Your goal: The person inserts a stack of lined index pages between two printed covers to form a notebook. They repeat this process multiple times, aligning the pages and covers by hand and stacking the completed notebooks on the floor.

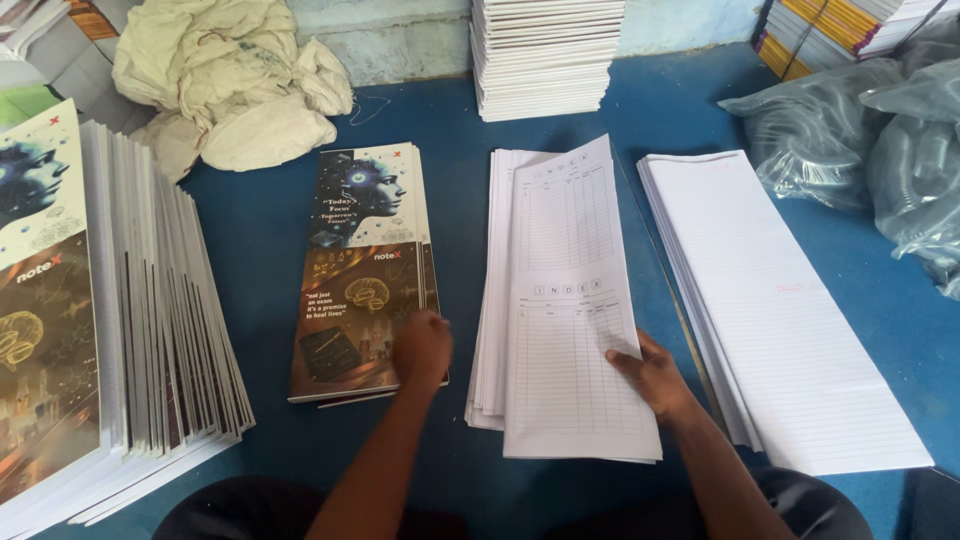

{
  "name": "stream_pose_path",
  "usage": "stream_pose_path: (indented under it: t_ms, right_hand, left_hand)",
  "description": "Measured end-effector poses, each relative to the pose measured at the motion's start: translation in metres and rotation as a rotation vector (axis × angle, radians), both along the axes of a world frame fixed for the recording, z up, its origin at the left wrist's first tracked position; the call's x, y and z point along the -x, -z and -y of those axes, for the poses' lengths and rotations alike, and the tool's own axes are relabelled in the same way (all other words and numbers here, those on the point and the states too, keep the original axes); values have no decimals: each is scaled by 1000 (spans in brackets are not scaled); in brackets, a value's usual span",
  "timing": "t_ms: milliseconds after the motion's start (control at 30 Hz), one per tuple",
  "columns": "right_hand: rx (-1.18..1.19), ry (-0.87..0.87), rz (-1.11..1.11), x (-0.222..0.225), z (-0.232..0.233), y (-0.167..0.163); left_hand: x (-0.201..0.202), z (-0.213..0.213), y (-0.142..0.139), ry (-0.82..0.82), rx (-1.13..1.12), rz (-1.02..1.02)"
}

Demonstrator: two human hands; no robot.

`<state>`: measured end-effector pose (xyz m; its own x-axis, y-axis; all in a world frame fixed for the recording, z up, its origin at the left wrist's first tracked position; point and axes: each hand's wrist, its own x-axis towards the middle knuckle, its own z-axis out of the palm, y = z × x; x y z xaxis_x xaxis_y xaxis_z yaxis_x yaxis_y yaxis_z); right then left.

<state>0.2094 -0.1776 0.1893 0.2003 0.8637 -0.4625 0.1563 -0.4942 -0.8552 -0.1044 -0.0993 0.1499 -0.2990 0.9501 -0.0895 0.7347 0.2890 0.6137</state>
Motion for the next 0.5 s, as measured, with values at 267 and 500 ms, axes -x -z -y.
stream_pose_path:
  t_ms: [267, 500]
  right_hand:
    - [18, -15, 22, -4, -2, 8]
    - [8, -8, 25, -3, -3, 8]
  left_hand:
    - [32, 6, -20, -30, 198, -403]
    - [22, 16, -9, -28, 256, -367]
